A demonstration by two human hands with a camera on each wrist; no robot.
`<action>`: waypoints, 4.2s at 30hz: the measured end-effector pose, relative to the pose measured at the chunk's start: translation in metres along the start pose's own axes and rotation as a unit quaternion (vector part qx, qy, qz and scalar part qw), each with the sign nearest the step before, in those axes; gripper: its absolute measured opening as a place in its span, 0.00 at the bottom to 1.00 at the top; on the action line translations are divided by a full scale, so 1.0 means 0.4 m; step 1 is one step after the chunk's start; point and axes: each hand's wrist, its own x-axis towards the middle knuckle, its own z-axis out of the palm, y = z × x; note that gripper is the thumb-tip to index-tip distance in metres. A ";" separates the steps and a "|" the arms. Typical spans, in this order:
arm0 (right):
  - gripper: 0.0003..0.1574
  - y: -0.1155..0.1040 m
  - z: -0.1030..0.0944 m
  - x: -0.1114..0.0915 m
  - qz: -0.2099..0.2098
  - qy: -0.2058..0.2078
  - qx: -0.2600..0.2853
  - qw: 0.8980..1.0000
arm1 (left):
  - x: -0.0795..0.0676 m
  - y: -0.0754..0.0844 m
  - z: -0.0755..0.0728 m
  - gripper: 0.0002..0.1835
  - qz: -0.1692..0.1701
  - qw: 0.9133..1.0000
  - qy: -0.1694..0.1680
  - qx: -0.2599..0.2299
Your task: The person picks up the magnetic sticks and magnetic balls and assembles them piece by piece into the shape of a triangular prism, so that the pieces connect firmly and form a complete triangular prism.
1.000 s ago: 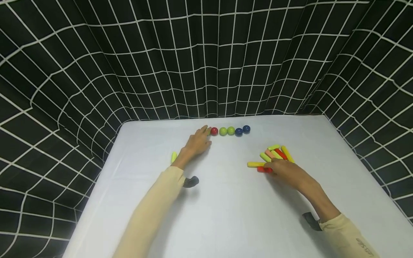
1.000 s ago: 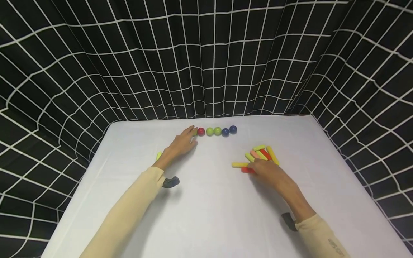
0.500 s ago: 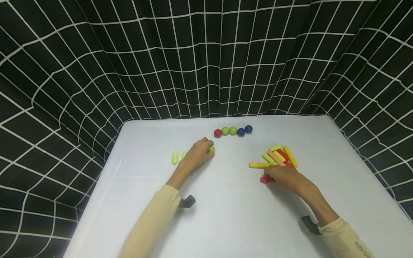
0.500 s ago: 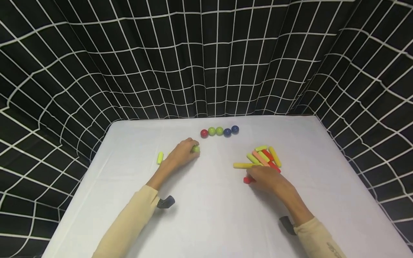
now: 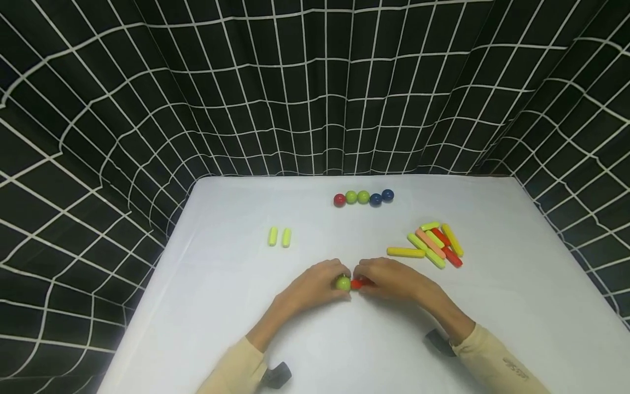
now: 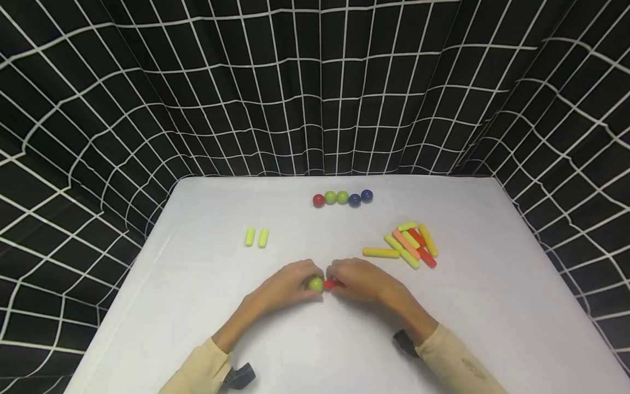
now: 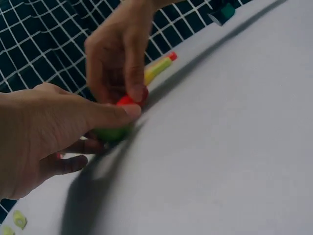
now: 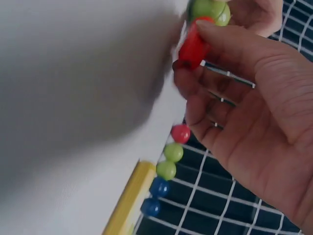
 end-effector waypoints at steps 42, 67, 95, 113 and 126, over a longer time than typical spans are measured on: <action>0.40 0.348 -0.164 0.148 0.295 0.051 0.024 0.954 | 0.047 -0.058 0.072 0.15 0.012 0.995 0.036 -0.096; 0.19 0.081 -0.055 0.026 0.133 -0.015 0.097 0.986 | 0.051 -0.064 0.070 0.09 0.025 0.977 0.197 -0.077; 0.20 0.197 -0.183 -0.172 0.234 0.020 0.037 0.971 | 0.055 -0.064 0.072 0.12 0.041 0.983 0.171 -0.060; 0.23 0.189 -0.057 -0.192 0.253 0.061 -0.136 0.956 | 0.055 -0.060 0.075 0.12 0.043 0.982 0.178 -0.047; 0.10 0.158 -0.047 -0.187 0.263 0.072 -0.166 0.948 | 0.050 -0.057 0.077 0.12 0.034 0.984 0.170 -0.049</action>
